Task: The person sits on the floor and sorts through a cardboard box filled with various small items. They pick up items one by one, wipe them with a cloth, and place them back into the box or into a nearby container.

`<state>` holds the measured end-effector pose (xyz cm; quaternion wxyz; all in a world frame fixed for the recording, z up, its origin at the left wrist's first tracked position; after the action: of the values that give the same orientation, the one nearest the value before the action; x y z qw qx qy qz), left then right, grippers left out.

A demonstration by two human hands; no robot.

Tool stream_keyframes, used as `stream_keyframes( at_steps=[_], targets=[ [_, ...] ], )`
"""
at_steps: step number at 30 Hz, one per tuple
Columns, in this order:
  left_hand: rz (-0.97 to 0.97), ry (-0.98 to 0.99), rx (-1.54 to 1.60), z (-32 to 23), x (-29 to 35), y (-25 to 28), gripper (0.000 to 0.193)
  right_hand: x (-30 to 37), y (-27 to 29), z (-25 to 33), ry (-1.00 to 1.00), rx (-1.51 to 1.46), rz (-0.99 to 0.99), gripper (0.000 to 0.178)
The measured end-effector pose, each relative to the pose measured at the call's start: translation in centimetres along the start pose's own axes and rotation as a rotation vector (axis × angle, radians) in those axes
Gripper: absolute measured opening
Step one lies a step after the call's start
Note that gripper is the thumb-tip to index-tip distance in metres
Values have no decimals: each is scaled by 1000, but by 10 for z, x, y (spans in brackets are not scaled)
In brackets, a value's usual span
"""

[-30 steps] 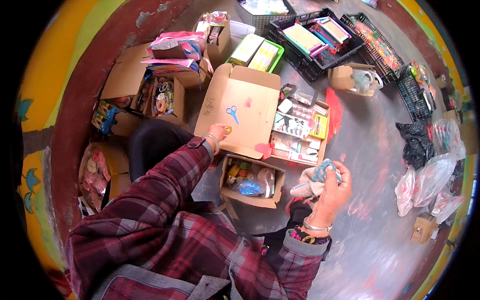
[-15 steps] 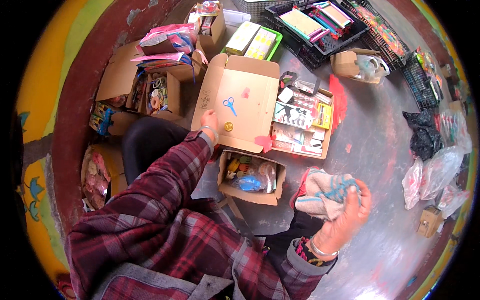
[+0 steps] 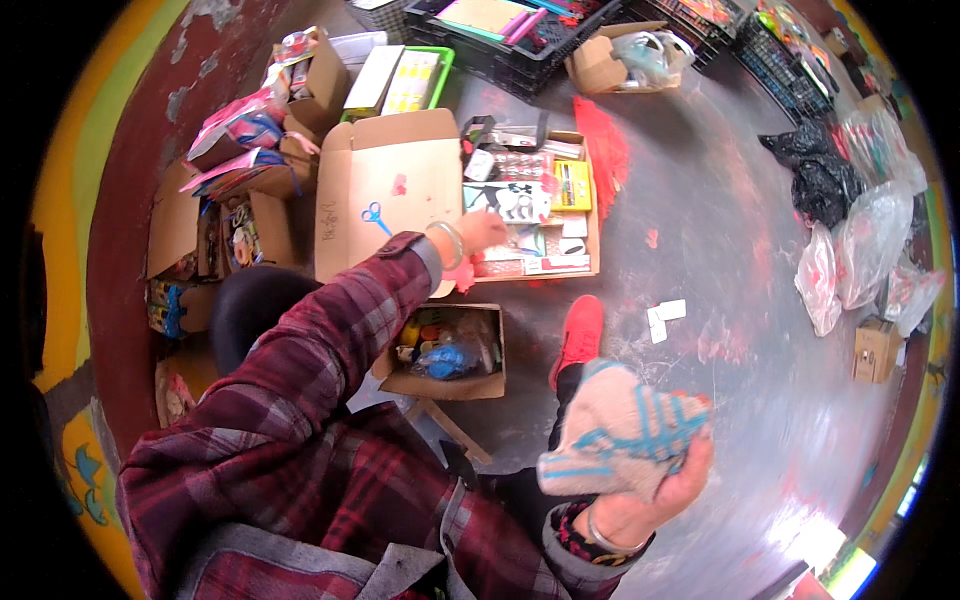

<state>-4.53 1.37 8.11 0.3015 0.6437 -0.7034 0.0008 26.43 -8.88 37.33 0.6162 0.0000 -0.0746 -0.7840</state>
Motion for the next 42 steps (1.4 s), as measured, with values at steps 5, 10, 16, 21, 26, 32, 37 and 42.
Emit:
stream_keyframes(
  at_steps=[5, 10, 16, 21, 26, 32, 37, 42],
  targets=[
    [76, 23, -289, 19, -40, -79, 35, 0, 9, -12, -75, -93, 141, 53],
    [193, 39, -479, 17, -60, -109, 31, -11, -4, 9, -324, -246, -20, 28],
    [268, 15, -490, 23, -81, -111, 30, -10, -7, 6, -238, -152, 43, 38],
    [250, 91, -481, 2, -77, -114, 31, -12, -10, 0, -309, -252, 37, 34],
    [212, 77, -387, 24, -88, -113, 35, -13, -8, 0, -314, -184, 73, 30],
    [363, 168, 31, 18, -56, -52, 41, -9, -2, 2, -299, -249, 112, 28],
    [390, 341, 1187, -19, 16, -16, 51, 0, 13, -17, 8, -41, 85, 34],
    [391, 219, 1660, -82, 93, -10, 45, -24, 14, 0, -383, -665, 170, 34]
  ],
)
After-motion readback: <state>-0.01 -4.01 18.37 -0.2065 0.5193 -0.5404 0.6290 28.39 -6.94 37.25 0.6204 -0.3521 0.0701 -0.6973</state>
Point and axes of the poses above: each hand's wrist, its own x-axis away from the middle knuckle, its own y-axis out of the back of the hand, z = x × y, the point moved 1 cm from there along -x, towards the middle knuckle, and after that the axes turned 14 degrees about x, right-handed, at the moved point
